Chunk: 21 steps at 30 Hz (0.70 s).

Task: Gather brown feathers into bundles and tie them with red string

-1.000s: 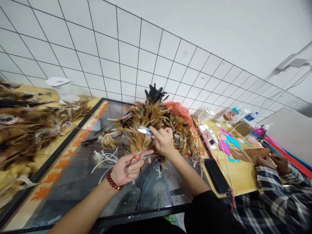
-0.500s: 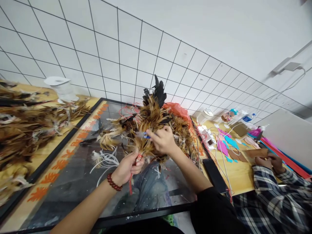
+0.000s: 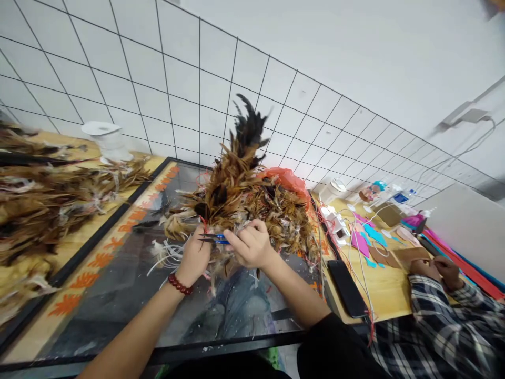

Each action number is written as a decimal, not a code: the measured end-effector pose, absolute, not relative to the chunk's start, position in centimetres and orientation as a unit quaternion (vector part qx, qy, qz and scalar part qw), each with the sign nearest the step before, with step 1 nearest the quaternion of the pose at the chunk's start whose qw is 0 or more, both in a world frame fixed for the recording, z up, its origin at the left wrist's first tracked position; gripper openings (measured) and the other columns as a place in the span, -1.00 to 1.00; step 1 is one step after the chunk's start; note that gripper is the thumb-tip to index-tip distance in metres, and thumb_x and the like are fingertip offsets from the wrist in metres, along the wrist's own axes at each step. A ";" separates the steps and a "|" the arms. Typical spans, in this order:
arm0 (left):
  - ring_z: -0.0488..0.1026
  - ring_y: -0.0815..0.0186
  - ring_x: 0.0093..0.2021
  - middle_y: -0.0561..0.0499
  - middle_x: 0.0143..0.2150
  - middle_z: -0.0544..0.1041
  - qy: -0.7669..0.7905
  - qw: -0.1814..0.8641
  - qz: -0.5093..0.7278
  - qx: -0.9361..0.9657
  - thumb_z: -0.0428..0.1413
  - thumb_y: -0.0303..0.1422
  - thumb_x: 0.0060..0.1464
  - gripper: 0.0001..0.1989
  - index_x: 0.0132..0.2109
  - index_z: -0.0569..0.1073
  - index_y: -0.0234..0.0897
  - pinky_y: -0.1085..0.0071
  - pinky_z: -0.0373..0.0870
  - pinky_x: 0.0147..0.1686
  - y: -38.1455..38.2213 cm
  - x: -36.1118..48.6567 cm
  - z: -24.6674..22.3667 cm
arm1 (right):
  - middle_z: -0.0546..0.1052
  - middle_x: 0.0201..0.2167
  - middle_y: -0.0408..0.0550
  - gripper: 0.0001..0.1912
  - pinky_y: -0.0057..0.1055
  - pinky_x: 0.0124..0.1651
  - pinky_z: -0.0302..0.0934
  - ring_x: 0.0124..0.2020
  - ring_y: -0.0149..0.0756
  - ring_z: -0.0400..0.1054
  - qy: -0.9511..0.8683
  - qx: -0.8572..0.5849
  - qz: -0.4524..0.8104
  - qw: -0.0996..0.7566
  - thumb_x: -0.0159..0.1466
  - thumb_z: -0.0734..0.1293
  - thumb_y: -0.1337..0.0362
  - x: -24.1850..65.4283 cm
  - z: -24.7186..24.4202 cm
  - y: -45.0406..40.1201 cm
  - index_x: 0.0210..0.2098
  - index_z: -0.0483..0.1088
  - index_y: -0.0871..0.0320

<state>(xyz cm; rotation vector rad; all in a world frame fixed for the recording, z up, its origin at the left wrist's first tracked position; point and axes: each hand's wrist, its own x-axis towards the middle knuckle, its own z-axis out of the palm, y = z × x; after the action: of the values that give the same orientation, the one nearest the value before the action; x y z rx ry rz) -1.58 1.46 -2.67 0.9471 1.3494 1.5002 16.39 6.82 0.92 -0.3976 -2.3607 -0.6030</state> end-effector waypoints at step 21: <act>0.50 -0.02 -0.18 -0.24 -0.14 0.56 0.799 -0.014 0.343 0.495 -0.02 -0.20 0.20 -0.57 0.12 0.36 -0.33 0.22 0.29 -0.24 2.4 -8.8 2.4 | 0.55 -0.19 0.03 -0.69 -0.29 -0.14 0.20 -0.23 -0.20 0.39 -0.795 -0.468 0.006 0.386 0.41 0.13 0.16 25.1 -0.5 8.4 -0.02 0.37 0.17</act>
<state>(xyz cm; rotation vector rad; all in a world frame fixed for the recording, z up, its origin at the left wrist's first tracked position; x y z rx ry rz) -8.82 2.39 2.44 1.5674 2.5311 1.0871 25.14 8.41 -0.53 -1.1911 -2.0255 0.0161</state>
